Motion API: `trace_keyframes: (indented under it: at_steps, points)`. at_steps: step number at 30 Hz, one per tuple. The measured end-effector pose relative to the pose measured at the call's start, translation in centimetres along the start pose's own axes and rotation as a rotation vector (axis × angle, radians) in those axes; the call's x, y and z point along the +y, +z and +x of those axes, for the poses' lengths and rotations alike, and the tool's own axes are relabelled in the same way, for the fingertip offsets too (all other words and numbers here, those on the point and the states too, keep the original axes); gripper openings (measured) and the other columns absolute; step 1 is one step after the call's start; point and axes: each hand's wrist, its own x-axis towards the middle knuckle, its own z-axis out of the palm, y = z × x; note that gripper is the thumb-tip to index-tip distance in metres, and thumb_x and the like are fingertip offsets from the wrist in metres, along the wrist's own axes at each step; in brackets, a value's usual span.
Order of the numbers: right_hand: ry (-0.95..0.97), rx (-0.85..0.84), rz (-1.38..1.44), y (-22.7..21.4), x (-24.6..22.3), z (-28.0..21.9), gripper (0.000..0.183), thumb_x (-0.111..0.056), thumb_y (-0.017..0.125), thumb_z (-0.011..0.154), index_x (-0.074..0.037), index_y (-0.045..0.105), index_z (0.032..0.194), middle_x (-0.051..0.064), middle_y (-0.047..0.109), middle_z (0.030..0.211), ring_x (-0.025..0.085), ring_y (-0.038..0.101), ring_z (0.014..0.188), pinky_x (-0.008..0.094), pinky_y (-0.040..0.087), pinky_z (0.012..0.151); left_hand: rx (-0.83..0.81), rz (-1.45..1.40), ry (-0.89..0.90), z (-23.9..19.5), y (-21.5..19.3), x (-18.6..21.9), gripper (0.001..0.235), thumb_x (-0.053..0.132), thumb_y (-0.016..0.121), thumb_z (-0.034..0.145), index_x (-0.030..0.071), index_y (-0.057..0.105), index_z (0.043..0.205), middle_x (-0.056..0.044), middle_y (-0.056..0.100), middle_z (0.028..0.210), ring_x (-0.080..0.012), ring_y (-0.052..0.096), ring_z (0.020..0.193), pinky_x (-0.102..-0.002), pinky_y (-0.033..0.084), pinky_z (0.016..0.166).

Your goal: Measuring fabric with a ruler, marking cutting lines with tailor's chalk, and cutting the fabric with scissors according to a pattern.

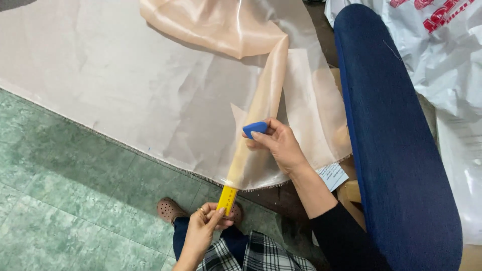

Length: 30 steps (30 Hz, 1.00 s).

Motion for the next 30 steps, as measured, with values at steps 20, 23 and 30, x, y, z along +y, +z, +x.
trace_keyframes:
  at_steps: [20,23,30]
  points:
    - [-0.078,-0.084,-0.151,2.5,0.2,0.1,0.016,-0.007,0.068,0.085,-0.002,0.056,0.094,0.015,0.068,0.096,0.028,0.072,0.1,0.031,0.062,0.081,0.054,0.889,0.175,-2.2,-2.6,1.6,0.03,0.04,0.055,0.089,0.019,0.065,0.108,0.002,0.073,0.107,-0.0137,0.07,0.093,-0.03,0.053,0.078]
    - [-0.076,-0.082,-0.161,2.6,0.3,0.1,0.016,-0.007,0.068,0.085,-0.002,0.055,0.094,0.015,0.067,0.097,0.028,0.072,0.101,0.031,0.062,0.081,-0.003,0.636,0.126,-2.6,-0.7,3.0,0.024,0.028,0.052,0.094,0.012,0.063,0.108,-0.005,0.072,0.108,-0.0141,0.07,0.077,-0.025,0.056,0.064]
    - [-0.022,-0.026,-0.195,3.0,-0.2,-1.5,0.016,-0.005,0.066,0.085,-0.001,0.056,0.097,0.019,0.068,0.098,0.029,0.072,0.1,0.034,0.061,0.084,-0.047,0.392,0.151,-4.9,-10.1,-6.4,0.026,0.026,0.056,0.091,0.009,0.071,0.104,-0.003,0.067,0.085,-0.0092,0.063,0.071,-0.025,0.056,0.055]
